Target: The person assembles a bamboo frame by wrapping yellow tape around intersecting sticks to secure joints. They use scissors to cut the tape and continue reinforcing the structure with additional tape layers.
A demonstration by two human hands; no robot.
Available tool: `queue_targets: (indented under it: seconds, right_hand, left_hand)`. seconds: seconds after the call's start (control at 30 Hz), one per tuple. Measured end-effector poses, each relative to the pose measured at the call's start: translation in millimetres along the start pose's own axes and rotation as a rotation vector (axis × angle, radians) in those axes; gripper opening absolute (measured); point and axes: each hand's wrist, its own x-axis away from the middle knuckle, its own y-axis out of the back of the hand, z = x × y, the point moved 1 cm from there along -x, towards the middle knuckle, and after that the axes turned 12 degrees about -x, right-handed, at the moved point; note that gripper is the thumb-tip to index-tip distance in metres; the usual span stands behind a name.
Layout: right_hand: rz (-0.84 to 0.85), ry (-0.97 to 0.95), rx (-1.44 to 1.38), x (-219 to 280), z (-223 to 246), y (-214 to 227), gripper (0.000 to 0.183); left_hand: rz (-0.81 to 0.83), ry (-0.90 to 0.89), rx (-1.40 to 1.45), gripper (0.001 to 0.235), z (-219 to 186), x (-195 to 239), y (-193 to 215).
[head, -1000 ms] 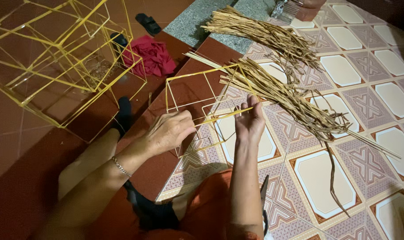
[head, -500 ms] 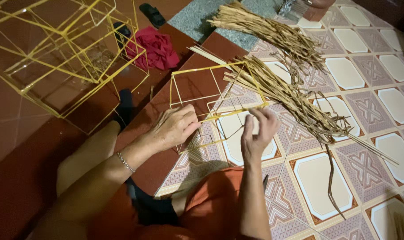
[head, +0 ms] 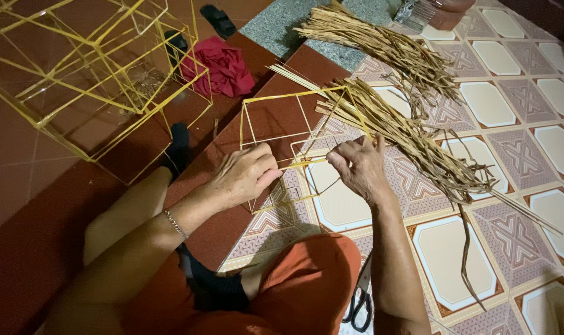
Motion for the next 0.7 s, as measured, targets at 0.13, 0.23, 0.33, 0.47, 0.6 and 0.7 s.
queue_targets:
  seconds: [0.13, 0.23, 0.33, 0.47, 0.6, 0.7]
  right_hand:
    - [0.034, -0.197, -0.197, -5, 2, 2, 0.025]
    - [-0.134, -0.129, -0.323, -4, 9, 2, 0.035]
    - [-0.268, -0.233, -0.654, -1, 11, 3, 0.074]
    - [-0.453, 0.077, -0.514, 8, 6, 4, 0.065]
    - [-0.685, -0.140, -0.857, 26, -26, -1, 0.037]
    - [-0.724, -0.345, -1.245, 40, -54, -12, 0.022]
  left_hand:
    - [-0.032, 0.001, 0.021, 0.021, 0, 2, 2]
    - [-0.066, -0.024, 0.085, 0.022, 1, 1, 3]
    - [-0.079, -0.040, 0.111, 0.021, 2, 0, 2]
    - [-0.103, -0.039, 0.122, 0.020, 2, 0, 1]
    - [-0.120, -0.036, 0.123, 0.019, 3, 1, 2]
    - [-0.114, -0.031, 0.119, 0.020, 3, 2, 1]
